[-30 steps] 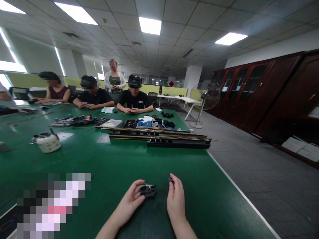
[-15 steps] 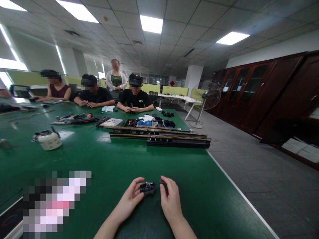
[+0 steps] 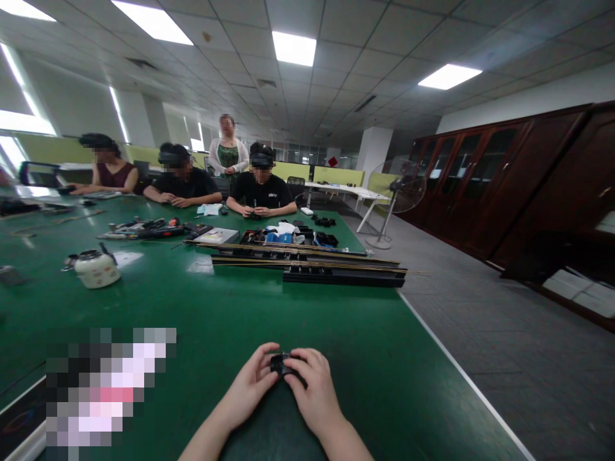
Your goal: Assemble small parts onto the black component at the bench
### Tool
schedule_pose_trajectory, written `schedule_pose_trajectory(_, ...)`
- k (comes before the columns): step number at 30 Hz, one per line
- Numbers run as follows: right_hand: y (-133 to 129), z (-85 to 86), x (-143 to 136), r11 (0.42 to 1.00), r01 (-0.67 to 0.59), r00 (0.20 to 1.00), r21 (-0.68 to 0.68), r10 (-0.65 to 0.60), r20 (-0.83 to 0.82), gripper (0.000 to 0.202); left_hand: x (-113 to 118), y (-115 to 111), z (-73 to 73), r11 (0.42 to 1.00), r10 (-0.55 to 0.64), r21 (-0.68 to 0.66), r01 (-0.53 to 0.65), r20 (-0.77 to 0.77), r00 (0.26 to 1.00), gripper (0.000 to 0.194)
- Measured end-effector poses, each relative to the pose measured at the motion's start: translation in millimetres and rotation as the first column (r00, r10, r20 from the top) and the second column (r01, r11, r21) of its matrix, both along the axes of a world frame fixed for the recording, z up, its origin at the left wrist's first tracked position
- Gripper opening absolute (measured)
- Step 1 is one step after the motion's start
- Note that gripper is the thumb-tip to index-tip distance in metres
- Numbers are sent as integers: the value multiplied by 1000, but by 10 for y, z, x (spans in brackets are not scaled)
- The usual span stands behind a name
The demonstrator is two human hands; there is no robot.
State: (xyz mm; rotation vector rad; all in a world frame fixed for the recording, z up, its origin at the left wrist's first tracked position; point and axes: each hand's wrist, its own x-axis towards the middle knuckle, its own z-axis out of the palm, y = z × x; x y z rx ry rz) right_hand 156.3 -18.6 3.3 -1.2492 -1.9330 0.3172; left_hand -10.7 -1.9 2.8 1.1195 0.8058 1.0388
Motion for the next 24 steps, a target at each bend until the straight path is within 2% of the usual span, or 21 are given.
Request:
schedule_pose_trajectory(7, -22, 10, -3, 1000, -14, 999, 2, 14, 46, 27, 16, -1, 23, 1000, 9, -12, -9, -17, 1000, 46)
schedule_pose_trajectory(11, -30, 18, 2, 999, -2, 999, -47, 4, 32, 26, 14, -2, 9, 1000, 10, -22, -10, 3, 1000, 46)
schedule_pose_trajectory(17, -21, -28, 16, 992, 33, 981, -123, -55, -186, 45, -11, -15, -9, 999, 11, -48, -7, 94, 996, 48)
schedule_pose_trajectory(20, -12, -45, 20, 986, 27, 964, -166, -69, -258, 43, -13, -20, 6, 999, 8, -51, -2, 115, 993, 47)
schedule_pose_trajectory(24, -9, -35, 27, 977, -17, 961, -211, -42, -272, 42, -4, -27, 32, 998, 11, -60, -4, 132, 991, 46)
